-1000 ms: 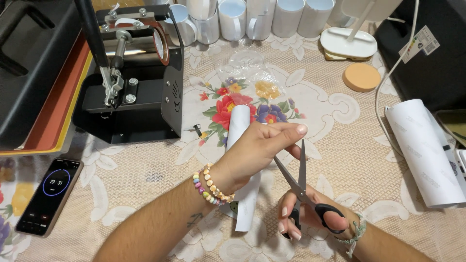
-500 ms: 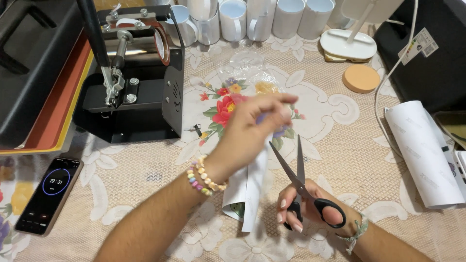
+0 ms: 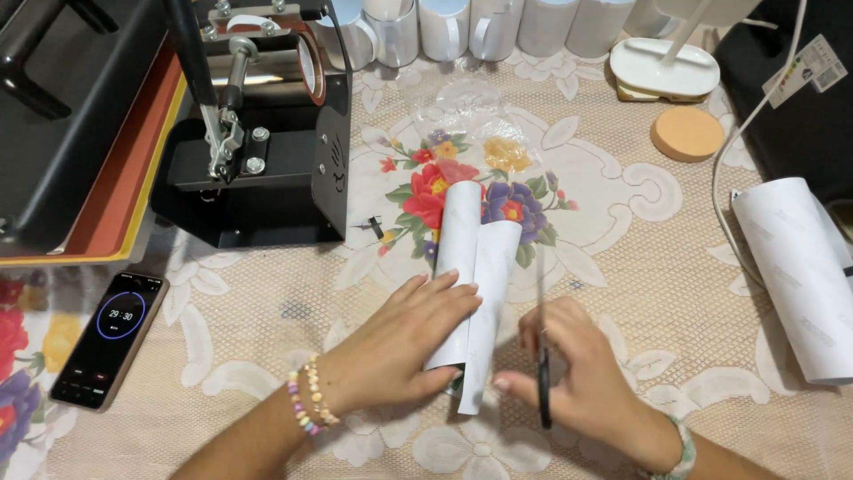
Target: Cutting out small printed graphic designs from a sheet of paper using scissors
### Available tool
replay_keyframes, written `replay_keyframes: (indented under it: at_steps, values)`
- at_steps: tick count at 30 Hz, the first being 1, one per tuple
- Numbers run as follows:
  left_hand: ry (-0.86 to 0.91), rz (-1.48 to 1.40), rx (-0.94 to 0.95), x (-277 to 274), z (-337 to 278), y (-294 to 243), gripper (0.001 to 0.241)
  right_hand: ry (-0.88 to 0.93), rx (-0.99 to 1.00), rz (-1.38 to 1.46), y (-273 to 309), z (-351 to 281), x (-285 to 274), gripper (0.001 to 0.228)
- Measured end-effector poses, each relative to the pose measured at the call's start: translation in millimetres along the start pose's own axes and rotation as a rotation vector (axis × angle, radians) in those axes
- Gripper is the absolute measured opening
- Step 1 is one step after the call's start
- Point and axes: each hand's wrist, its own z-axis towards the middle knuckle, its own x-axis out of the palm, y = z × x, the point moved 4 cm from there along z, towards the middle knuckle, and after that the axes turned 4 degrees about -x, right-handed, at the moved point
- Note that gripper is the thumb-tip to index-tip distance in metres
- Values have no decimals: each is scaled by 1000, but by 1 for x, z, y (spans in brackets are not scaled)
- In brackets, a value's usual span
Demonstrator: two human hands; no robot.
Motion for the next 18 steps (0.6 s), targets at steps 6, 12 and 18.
replay_keyframes:
  at_steps: [6,12,18]
  values:
    - [-320,290,-50,24,20,-13,58,140,-46,-242,-2,-18,41,55]
    - [-391,385,70,21,20,-19,34,17,192,-113,-25,-5,14,19]
    - [-405,576,307,16,2,-28,7,-125,699,258,-97,7,-3,17]
